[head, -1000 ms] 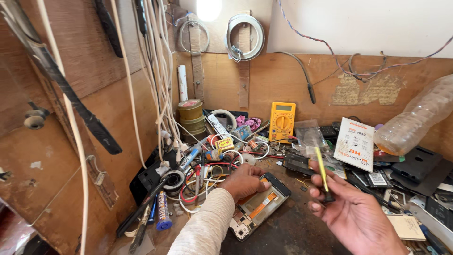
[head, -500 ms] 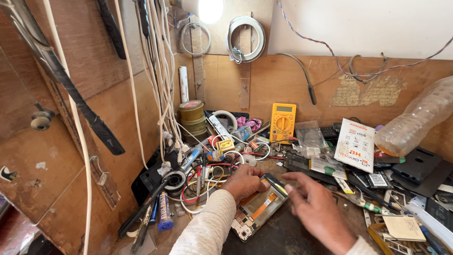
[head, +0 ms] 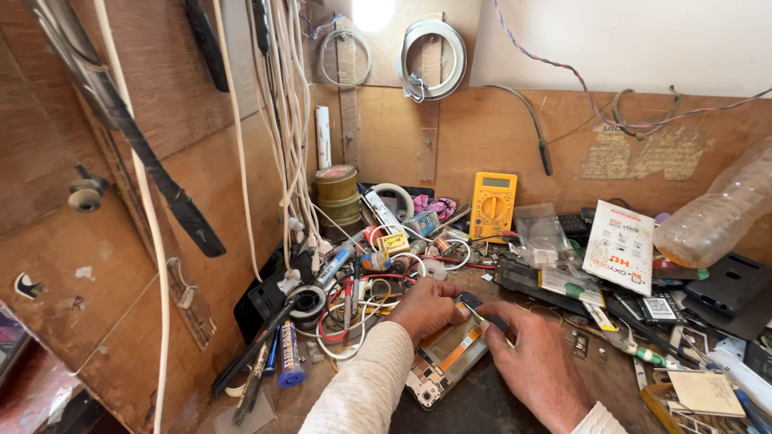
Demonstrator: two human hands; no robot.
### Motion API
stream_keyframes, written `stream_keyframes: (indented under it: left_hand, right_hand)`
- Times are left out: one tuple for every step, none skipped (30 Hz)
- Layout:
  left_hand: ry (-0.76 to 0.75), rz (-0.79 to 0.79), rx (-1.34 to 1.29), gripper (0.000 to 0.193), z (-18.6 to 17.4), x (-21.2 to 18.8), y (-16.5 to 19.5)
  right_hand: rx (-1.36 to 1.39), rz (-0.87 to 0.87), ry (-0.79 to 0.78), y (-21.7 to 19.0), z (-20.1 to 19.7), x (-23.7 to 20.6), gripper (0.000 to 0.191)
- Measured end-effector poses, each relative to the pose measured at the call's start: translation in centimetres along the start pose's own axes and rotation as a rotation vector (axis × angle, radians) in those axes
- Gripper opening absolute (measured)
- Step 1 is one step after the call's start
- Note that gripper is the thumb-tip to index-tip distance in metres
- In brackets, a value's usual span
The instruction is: The person disassembles a small electronic device on a cluttered workbench, using a prying tool to separate the back cover and then a screwdriver to remove screws. They lift out the battery and continue to pry and adjust internal components.
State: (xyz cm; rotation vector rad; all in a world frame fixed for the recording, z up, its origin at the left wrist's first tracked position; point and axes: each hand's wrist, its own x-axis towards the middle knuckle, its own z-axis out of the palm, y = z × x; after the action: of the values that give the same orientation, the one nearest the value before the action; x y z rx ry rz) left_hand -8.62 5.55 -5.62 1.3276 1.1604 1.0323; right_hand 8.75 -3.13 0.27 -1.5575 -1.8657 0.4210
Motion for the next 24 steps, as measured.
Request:
stream_keyframes:
  left_hand:
    - [0.008,0.002,0.018,0.041,0.1,-0.1,0.2]
    - [0.002,-0.010,0.008,0.043,0.1,-0.1,0.4]
    - [-0.005,-0.022,-0.001,0.046,0.1,-0.3,0.5]
    - [-0.011,-0.034,-0.009,0.048,0.0,-0.6,0.7]
    - [-0.003,-0.037,0.001,0.049,0.1,-0.8,0.9]
    - [0.007,-0.040,0.012,0.051,0.1,-1.1,1.0]
    - [0.020,-0.040,0.025,0.053,0.0,-1.2,1.3]
    - [0.013,-0.037,0.030,0.053,0.0,-1.4,1.4]
    - [0.005,-0.032,0.036,0.053,0.0,-1.5,1.6]
    - [-0.005,-0.030,0.041,0.053,0.0,-1.6,1.7]
    - [0.011,-0.045,0.036,0.053,0.0,-1.6,1.7]
    - [0.023,-0.056,0.033,0.053,0.0,-1.5,1.8]
    - [0.036,-0.074,0.026,0.052,0.1,-1.5,1.7]
    - [0.020,-0.053,0.012,0.051,0.1,-1.4,1.8]
    - [0.008,-0.036,-0.003,0.050,0.1,-1.4,1.7]
    - [-0.008,-0.020,-0.018,0.049,0.1,-1.4,1.6]
    - [-0.006,-0.027,-0.018,0.049,0.0,-1.5,1.6]
    - [-0.005,-0.034,-0.017,0.049,0.0,-1.5,1.6]
    - [-0.005,-0.039,-0.015,0.049,-0.1,-1.5,1.7]
    - [0.000,-0.041,0.001,0.049,-0.1,-1.6,1.7]
    - [0.007,-0.045,0.015,0.050,-0.1,-1.7,1.8]
    - [0.017,-0.050,0.029,0.051,-0.1,-1.8,1.9]
    - [0.015,-0.050,0.024,0.051,-0.1,-1.9,2.1]
    - [0.013,-0.052,0.019,0.051,-0.1,-2.0,2.2]
  right_hand:
    - [-0.003,-0.022,0.012,0.0,0.1,0.0,0.022]
    - [-0.007,-0.041,0.025,0.0,0.2,0.0,0.022]
    - [-0.010,-0.059,0.038,0.0,0.3,-0.1,0.022]
    - [0.002,-0.068,0.055,0.0,0.5,-0.2,0.023]
    - [0.012,-0.078,0.071,0.0,0.6,-0.3,0.025]
    - [0.024,-0.088,0.088,0.0,0.7,-0.3,0.026]
    - [0.026,-0.073,0.080,-0.1,0.8,-0.3,0.026]
    - [0.028,-0.057,0.067,0.0,0.8,-0.4,0.026]
    - [0.031,-0.042,0.057,-0.1,0.9,-0.5,0.025]
    - [0.019,-0.032,0.068,-0.2,1.1,-0.7,0.027]
    - [0.006,-0.025,0.083,-0.3,1.2,-0.8,0.028]
    - [-0.009,-0.017,0.103,-0.3,1.3,-0.8,0.030]
    - [-0.014,-0.007,0.128,-0.3,1.3,-1.0,0.029]
    - [-0.014,0.000,0.151,-0.3,1.3,-1.0,0.028]
    - [-0.012,0.006,0.169,-0.2,1.4,-1.0,0.027]
    - [0.031,-0.026,0.177,-0.1,1.3,-1.1,0.026]
    - [0.072,-0.059,0.191,0.1,1.1,-0.9,0.025]
    - [0.113,-0.092,0.207,0.3,0.9,-0.7,0.024]
    - [0.090,-0.030,0.165,0.4,0.9,-0.6,0.025]
    - [0.067,0.035,0.124,0.6,0.8,-0.5,0.025]
    - [0.044,0.099,0.083,0.8,0.7,-0.5,0.026]
    - [0.067,0.050,0.097,0.9,0.7,-0.5,0.027]
    - [0.093,-0.001,0.112,0.9,0.7,-0.4,0.028]
    - [0.119,-0.051,0.127,0.9,0.7,-0.4,0.029]
